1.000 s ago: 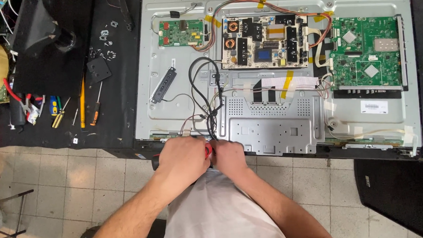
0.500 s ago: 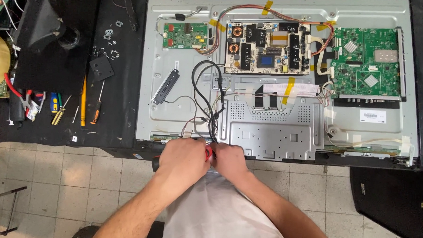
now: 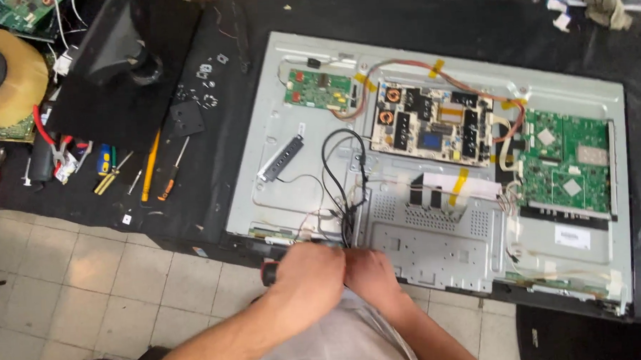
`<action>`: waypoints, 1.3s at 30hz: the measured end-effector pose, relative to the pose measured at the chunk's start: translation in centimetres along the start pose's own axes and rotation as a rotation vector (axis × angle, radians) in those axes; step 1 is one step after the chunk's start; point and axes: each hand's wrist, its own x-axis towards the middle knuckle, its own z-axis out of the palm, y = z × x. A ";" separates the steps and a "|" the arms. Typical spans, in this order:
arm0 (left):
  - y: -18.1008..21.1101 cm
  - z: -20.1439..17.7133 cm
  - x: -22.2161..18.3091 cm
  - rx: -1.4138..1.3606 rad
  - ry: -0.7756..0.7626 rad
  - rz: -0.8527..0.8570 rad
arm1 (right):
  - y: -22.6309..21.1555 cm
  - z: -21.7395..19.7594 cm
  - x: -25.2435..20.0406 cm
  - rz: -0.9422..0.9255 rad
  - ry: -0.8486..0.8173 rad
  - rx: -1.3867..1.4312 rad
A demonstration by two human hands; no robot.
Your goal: Repairing a television by connecting internal cables and fastening components with an electric screwdriver
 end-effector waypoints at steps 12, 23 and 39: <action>-4.2 -0.3 1.1 0.117 0.025 0.398 | -3.0 -6.3 2.7 0.588 -0.484 0.142; -24.6 1.2 -5.5 -0.743 0.480 0.157 | -6.6 -14.9 12.6 0.815 -0.196 0.642; -33.1 15.3 -8.8 -0.721 0.854 -0.340 | -6.7 3.4 59.5 0.125 -0.050 -0.002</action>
